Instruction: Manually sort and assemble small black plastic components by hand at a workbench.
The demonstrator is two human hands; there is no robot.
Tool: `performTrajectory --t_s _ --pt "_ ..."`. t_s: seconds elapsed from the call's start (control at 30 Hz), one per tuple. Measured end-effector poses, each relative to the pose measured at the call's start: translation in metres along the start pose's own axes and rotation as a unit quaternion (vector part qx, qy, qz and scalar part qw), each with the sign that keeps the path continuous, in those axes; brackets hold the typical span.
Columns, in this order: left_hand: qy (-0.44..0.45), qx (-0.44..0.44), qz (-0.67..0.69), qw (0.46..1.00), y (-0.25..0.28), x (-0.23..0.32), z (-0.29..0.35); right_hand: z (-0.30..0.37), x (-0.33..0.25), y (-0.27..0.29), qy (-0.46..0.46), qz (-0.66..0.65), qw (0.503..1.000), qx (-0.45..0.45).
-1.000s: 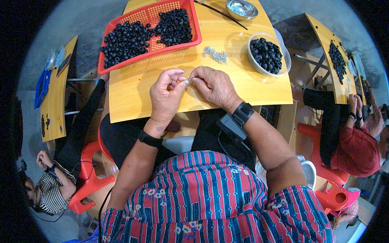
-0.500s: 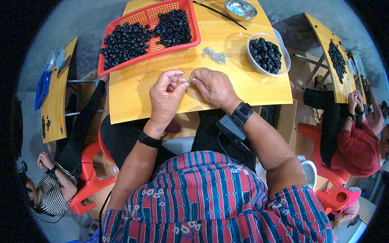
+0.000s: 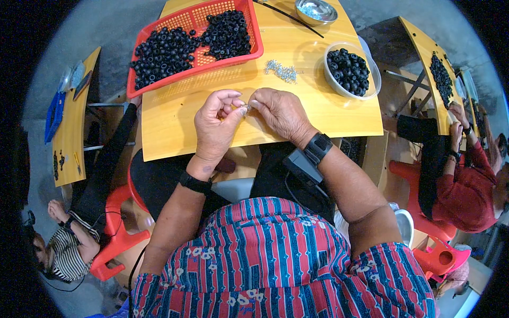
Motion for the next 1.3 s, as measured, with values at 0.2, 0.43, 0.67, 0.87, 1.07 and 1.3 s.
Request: performTrajectory --t_s 0.2,0.43,0.67,0.87,1.07,1.3 --pt "-0.002 -0.016 0.0 1.0 -0.0016 -0.0014 -0.0005 0.0005 0.0022 -0.0002 -0.005 -0.01 1.0 0.0" --pt "0.0 -0.018 0.005 1.0 -0.001 0.0005 -0.0008 0.0001 0.0011 0.0013 -0.009 -0.02 1.0 -0.008" --pt "0.012 -0.008 0.021 1.0 0.0003 -0.0024 -0.001 0.0006 -0.0053 0.0039 -0.006 -0.061 0.997 -0.037" --pt "0.006 -0.008 0.029 1.0 0.0012 -0.0011 -0.0009 0.0017 -0.0001 -0.0004 -0.014 -0.138 0.99 -0.011" --pt "0.009 -0.01 0.033 0.999 0.0009 -0.0029 -0.0003 0.0028 0.0024 -0.0017 -0.039 -0.176 0.984 -0.008" --pt "0.015 -0.01 0.022 1.0 0.0012 -0.0021 -0.0001 0.0015 -0.0031 0.0015 -0.012 -0.139 0.99 0.002"
Point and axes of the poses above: each hand's wrist, its own z-axis away from the middle knuckle, its own y-axis out of the back of the hand, x = y × z, the point moved 5 cm from there along -z, towards the middle knuckle, and after that the axes turned 14 degrees about -x, right-handed, at the moved point
